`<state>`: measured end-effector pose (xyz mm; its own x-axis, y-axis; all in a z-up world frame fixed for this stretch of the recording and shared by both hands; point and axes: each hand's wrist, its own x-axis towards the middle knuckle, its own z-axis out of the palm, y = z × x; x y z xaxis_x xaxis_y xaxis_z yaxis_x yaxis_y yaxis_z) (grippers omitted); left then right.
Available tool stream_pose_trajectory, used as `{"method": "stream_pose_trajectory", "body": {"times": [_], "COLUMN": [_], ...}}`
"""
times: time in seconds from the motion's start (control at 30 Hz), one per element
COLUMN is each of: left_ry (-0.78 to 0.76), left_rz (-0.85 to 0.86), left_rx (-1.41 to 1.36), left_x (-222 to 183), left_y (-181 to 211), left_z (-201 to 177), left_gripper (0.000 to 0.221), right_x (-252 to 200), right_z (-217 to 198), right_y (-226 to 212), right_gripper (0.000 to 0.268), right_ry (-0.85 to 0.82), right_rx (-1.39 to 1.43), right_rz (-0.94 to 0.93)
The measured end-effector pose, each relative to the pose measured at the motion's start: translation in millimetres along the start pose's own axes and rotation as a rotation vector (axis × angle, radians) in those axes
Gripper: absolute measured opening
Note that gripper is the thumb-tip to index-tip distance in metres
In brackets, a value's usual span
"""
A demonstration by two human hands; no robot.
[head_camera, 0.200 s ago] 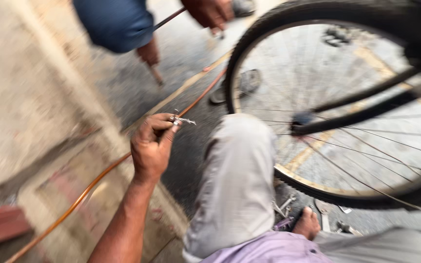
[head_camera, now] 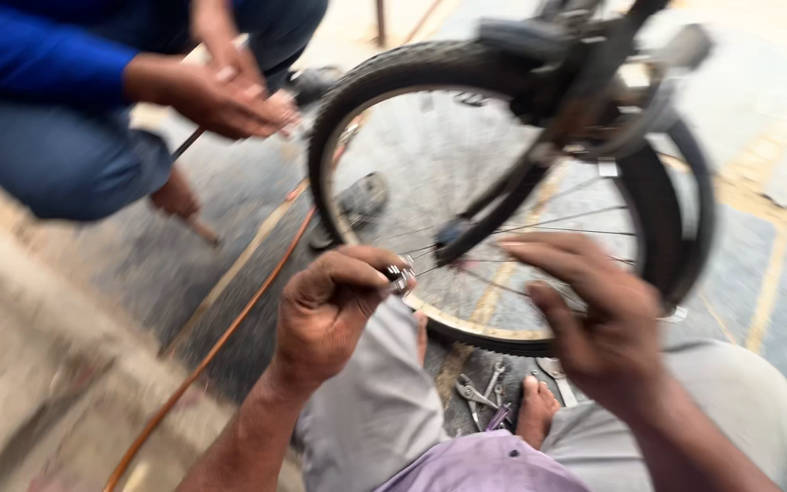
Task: The person installs and secures a front fender on a bicycle using a screwdriver and by hand, while other people sit nearby.
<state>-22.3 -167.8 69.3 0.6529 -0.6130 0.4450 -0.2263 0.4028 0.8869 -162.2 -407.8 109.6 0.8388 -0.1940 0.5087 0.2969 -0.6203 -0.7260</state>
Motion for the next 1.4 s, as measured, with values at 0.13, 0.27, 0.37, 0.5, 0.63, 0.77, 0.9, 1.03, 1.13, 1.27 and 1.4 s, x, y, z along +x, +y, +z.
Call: {"method": "stream_pose_trajectory", "body": {"times": [0.13, 0.27, 0.37, 0.5, 0.63, 0.77, 0.9, 1.03, 1.13, 1.27, 1.4], "left_ry": [-0.254, -0.222, -0.262, -0.299, -0.357, -0.498, -0.707, -0.765, -0.679, -0.492, -0.466], "left_rz": [-0.186, -0.484, -0.546, -0.319, 0.054, 0.225, -0.135, 0.002, 0.074, 0.073, 0.043], "left_rx": [-0.223, -0.453, -0.391, 0.239, 0.818, 1.388, 1.886, 1.934, 1.782, 1.627, 1.604], "left_x": [35.3, 51.1, 60.6, 85.9, 142.0, 238.4, 302.5, 321.9, 299.4, 274.9, 267.4], "left_y": [-18.0, -50.8, -59.3, -36.9, -18.5, -37.2, -72.0, -81.8, -65.3, -55.4, -54.1], "left_z": [54.4, 92.4, 117.2, 142.0, 168.5, 220.5, 261.3, 247.1, 234.7, 243.4, 239.6], "left_gripper": [0.012, 0.013, 0.014, 0.033, 0.028, 0.046, 0.053, 0.019, 0.024, 0.029, 0.035], "right_x": [2.2, -9.5, -28.7, -51.0, -46.6, -13.0, 16.6, 41.1, 63.9, 90.9, 115.4], "right_z": [-16.4, -41.8, -52.7, -87.9, -137.6, -157.2, -145.2, -138.8, -140.6, -139.4, -121.3], "right_y": [21.2, 44.7, 55.0, 80.5, 125.9, 177.3, 223.6, 247.0, 256.3, 266.5, 279.4], "right_gripper": [0.033, 0.019, 0.013, 0.007, 0.014, 0.026, 0.038, 0.029, 0.020, 0.016, 0.023], "right_ry": [-0.038, -0.082, 0.008, 0.285, 0.443, 0.329, 0.092, 0.076, 0.078, 0.091, 0.168], "right_rx": [0.168, 0.376, 0.431, 0.554, 0.007, -0.175, -0.108, 0.024, 0.229, 0.561, 0.738], "right_rz": [0.105, 0.103, 0.091, 0.073, 0.606, 0.669, 0.794, 0.578, 0.496, 0.323, 0.216]}}
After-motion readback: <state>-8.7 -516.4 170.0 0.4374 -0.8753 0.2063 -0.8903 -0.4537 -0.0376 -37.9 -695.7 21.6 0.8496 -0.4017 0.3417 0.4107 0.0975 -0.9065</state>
